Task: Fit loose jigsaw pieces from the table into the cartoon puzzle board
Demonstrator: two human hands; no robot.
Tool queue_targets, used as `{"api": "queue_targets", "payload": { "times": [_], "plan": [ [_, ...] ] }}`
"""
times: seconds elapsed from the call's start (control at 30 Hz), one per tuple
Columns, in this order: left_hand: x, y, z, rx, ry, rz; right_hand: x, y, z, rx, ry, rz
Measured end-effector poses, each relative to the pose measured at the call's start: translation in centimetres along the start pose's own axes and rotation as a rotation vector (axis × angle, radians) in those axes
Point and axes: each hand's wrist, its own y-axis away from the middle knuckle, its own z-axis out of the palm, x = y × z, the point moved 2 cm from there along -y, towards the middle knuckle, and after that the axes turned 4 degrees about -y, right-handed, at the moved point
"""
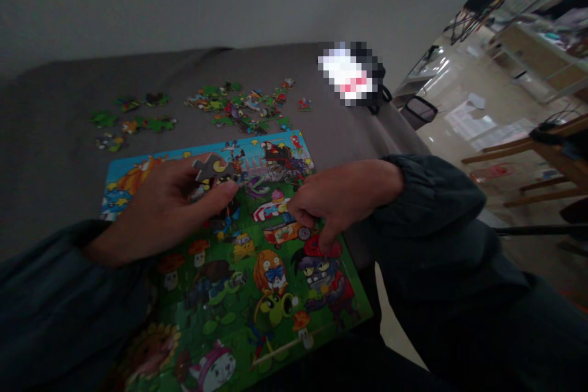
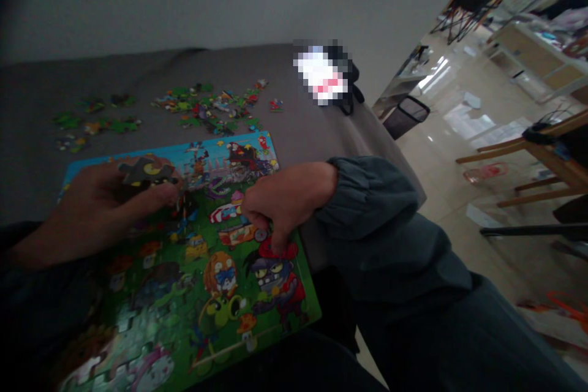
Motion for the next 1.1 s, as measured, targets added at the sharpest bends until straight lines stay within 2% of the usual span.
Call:
{"api": "queue_targets", "payload": {
  "times": [0.17, 0.47, 0.77, 0.83, 1.0, 1.1],
  "plan": [
    [0.2, 0.0, -0.1, 0.033, -0.104, -0.007, 0.6, -0.6, -0.4, -0.034, 0.049, -0.082],
    [0.3, -0.1, 0.1, 0.021, -0.072, -0.006, 0.7, -1.1, 0.0, -0.044, 0.094, -0.072],
    [0.7, -0.6, -0.1, -0.034, -0.086, 0.183, 0.7, -1.3, 0.0, -0.017, 0.072, -0.123],
    [0.9, -0.4, 0.0, -0.098, -0.071, 0.170, 0.6, -1.2, -0.3, 0.046, 0.011, -0.187],
    [1.4, 0.2, 0.8, -0.308, -0.034, 0.135, 0.4, -0.9, -1.3, 0.449, -0.256, -0.421],
    [1.4, 0.5, 1.3, -0.381, -0.037, 0.087, 0.2, -1.2, -1.3, 0.485, -0.377, -0.498]
  ]
}}
